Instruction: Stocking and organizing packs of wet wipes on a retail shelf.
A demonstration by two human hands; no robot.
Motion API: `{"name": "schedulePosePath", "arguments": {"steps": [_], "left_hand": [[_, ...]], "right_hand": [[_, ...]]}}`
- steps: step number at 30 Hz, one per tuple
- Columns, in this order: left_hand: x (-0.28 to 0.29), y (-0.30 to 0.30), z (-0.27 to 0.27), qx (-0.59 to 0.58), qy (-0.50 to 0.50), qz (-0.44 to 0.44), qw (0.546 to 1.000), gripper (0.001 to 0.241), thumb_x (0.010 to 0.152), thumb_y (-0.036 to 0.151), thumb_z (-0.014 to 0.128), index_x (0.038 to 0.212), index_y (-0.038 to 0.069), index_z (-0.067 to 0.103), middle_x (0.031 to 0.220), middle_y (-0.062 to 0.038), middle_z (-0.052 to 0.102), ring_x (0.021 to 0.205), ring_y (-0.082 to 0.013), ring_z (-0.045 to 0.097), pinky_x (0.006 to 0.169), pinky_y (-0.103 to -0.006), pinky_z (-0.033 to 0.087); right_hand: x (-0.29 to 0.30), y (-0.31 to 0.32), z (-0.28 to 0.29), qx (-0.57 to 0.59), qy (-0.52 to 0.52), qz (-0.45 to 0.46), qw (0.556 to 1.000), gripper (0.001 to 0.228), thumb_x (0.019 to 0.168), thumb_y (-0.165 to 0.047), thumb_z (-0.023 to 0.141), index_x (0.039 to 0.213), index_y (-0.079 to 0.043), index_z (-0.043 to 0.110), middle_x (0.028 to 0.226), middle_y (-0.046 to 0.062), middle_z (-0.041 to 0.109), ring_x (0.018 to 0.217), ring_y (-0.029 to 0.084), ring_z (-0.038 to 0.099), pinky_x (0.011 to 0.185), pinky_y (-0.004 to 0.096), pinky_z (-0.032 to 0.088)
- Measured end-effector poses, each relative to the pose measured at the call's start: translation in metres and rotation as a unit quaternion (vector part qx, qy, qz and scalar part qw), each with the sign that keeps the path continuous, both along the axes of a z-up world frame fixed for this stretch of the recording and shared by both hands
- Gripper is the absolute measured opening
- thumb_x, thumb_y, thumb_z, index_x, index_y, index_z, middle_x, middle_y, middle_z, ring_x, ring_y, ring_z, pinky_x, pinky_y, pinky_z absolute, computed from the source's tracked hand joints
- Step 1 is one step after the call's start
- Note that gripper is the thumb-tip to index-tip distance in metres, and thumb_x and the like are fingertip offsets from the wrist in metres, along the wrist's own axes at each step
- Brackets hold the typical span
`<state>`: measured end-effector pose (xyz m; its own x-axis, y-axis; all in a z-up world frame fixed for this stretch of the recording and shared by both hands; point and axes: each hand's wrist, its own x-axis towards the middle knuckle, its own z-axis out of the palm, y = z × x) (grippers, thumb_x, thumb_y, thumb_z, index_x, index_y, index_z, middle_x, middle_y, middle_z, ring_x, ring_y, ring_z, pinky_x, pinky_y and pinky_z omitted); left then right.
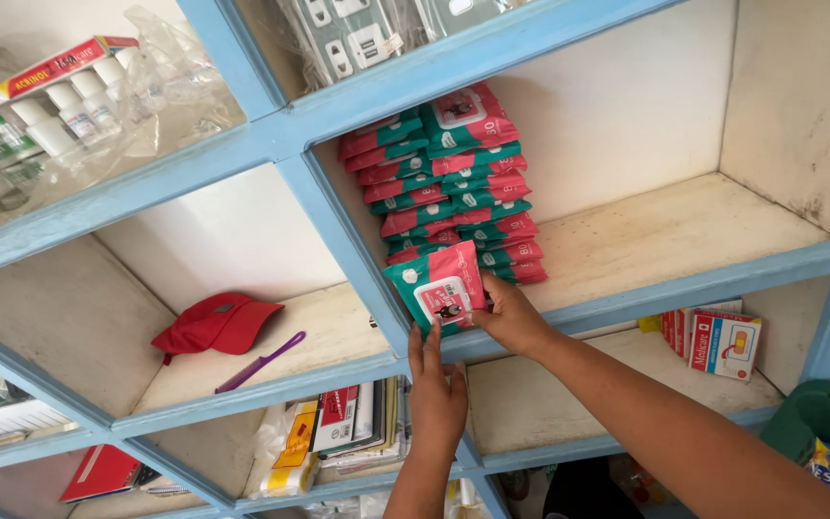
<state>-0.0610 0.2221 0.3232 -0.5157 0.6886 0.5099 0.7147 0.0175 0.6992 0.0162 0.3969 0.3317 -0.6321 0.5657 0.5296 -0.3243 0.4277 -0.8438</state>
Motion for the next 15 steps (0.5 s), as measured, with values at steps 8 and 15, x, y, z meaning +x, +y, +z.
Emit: {"name": "schedulePosePath", "arguments": {"steps": [8,15], "left_hand": [[-0.008,0.006,-0.032,-0.025,0.051,-0.013,0.998,0.072,0.083,-0.003,0.062,0.149,0.019,0.045,0.164,-0.018,0.026,0.086,-0.0244,0.075,0.073,-0.0397,0.061],[-0.004,0.004,-0.031,-0.023,0.082,0.0,0.996,0.067,0.085,-0.001,0.065,0.147,0.018,0.048,0.164,-0.02,0.027,0.086,-0.0253,0.076,0.071,-0.0393,0.061]], "right_hand": [[-0.008,0.004,-0.006,0.078,-0.015,-0.035,0.996,0.078,0.087,-0.001,0.068,0.156,-0.008,0.032,0.133,0.012,0.06,0.11,0.02,0.064,0.091,0.033,0.053],[-0.002,-0.014,-0.003,0.117,0.015,-0.142,0.983,0.082,0.085,-0.002,0.073,0.158,-0.01,0.036,0.127,0.016,0.059,0.101,0.025,0.062,0.092,0.033,0.054]]}}
